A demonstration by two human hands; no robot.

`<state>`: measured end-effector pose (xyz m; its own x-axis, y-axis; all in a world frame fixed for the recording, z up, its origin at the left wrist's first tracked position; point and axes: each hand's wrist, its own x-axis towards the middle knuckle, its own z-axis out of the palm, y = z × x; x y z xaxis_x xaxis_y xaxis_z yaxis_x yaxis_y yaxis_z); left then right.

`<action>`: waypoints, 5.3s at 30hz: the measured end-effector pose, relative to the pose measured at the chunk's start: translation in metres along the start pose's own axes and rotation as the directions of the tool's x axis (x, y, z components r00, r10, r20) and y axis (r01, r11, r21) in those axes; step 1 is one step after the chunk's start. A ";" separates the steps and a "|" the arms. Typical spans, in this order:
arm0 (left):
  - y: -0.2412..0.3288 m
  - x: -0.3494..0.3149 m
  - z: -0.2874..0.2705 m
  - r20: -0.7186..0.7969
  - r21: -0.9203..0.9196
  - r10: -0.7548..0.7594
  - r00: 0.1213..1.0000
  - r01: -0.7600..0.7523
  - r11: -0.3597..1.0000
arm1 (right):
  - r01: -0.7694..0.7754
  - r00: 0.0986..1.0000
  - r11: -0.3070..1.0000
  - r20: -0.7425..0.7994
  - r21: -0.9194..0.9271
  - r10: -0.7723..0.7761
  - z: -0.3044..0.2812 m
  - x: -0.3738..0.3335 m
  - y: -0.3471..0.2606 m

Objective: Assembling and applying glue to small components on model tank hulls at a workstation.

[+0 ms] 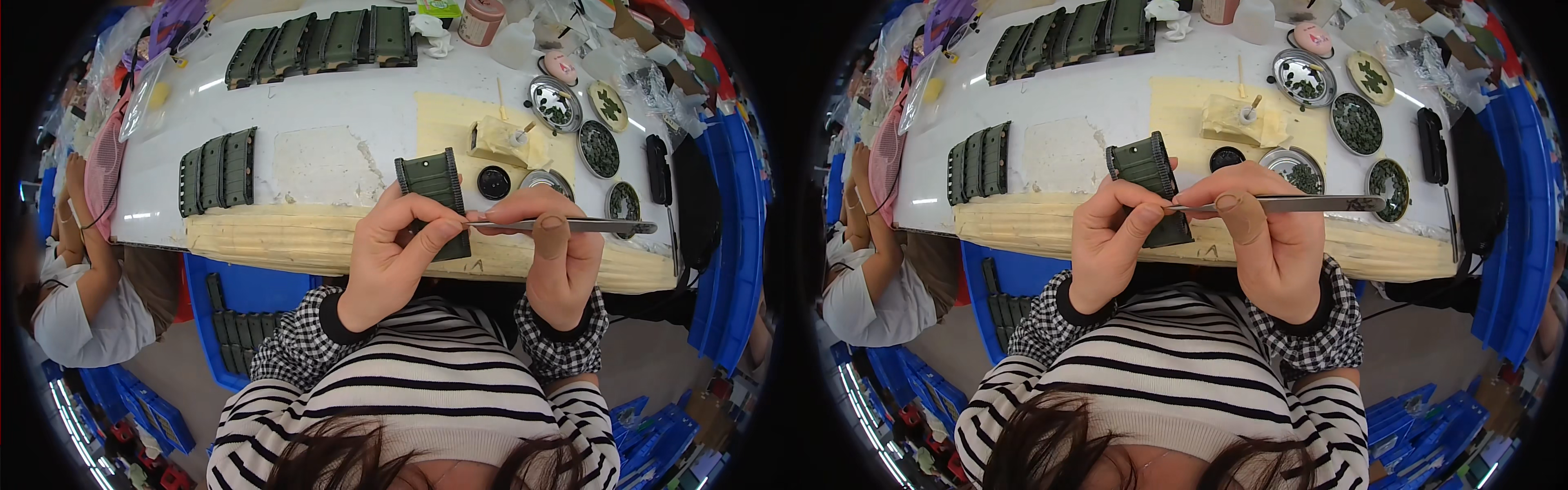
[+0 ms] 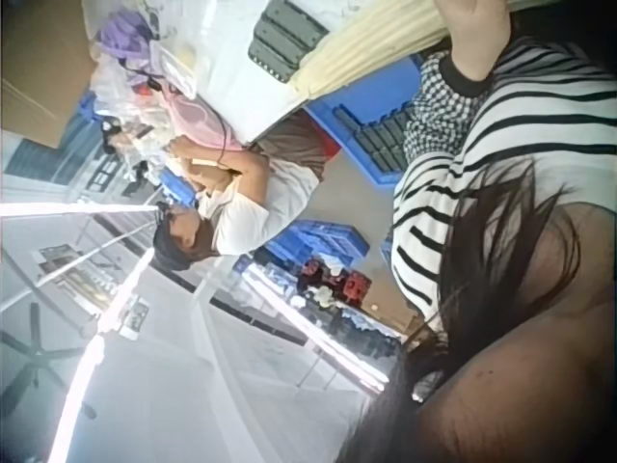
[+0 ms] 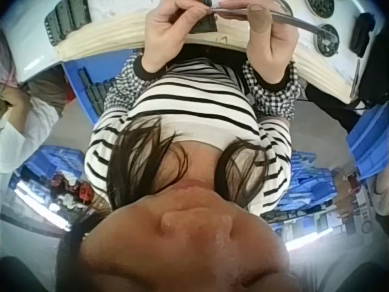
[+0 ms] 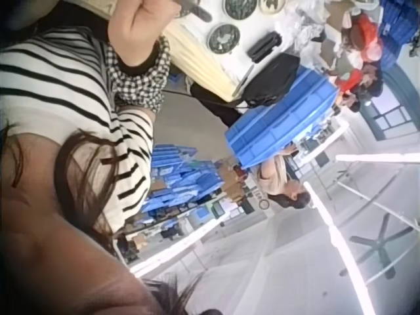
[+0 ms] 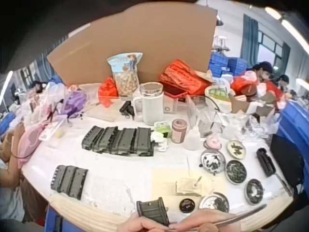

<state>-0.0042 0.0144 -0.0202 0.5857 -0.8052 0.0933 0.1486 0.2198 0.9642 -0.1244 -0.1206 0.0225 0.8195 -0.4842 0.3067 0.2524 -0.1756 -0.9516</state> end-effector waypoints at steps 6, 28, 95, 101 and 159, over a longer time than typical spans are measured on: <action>0.001 0.002 -0.001 0.009 0.128 0.090 0.996 -0.090 0.988 | 0.085 0.995 0.981 0.068 -0.174 -0.075 -0.005 0.003 -0.001; 0.025 0.011 -0.015 -0.153 -0.569 -0.372 0.915 0.227 0.791 | 0.042 0.980 0.747 -0.117 -0.663 -0.159 -0.019 0.001 0.043; 0.016 0.011 -0.001 -0.068 -0.740 -0.230 0.971 0.106 0.664 | 0.248 0.959 0.956 -0.099 -0.160 -0.265 0.015 -0.014 0.003; 0.017 0.009 0.002 -0.071 -0.689 -0.148 0.986 0.059 0.722 | 0.341 0.940 0.897 0.081 -0.283 -0.331 0.015 -0.016 -0.002; 0.015 0.005 -0.001 -0.063 -0.635 -0.034 0.997 -0.014 0.772 | 0.398 0.917 0.836 0.178 -0.376 -0.357 0.017 -0.010 -0.002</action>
<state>0.0017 0.0141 -0.0055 0.6295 -0.7757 0.0451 0.6126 0.5311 0.5853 -0.1247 -0.1009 0.0212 0.7533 -0.2286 0.6167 0.3439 -0.6624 -0.6656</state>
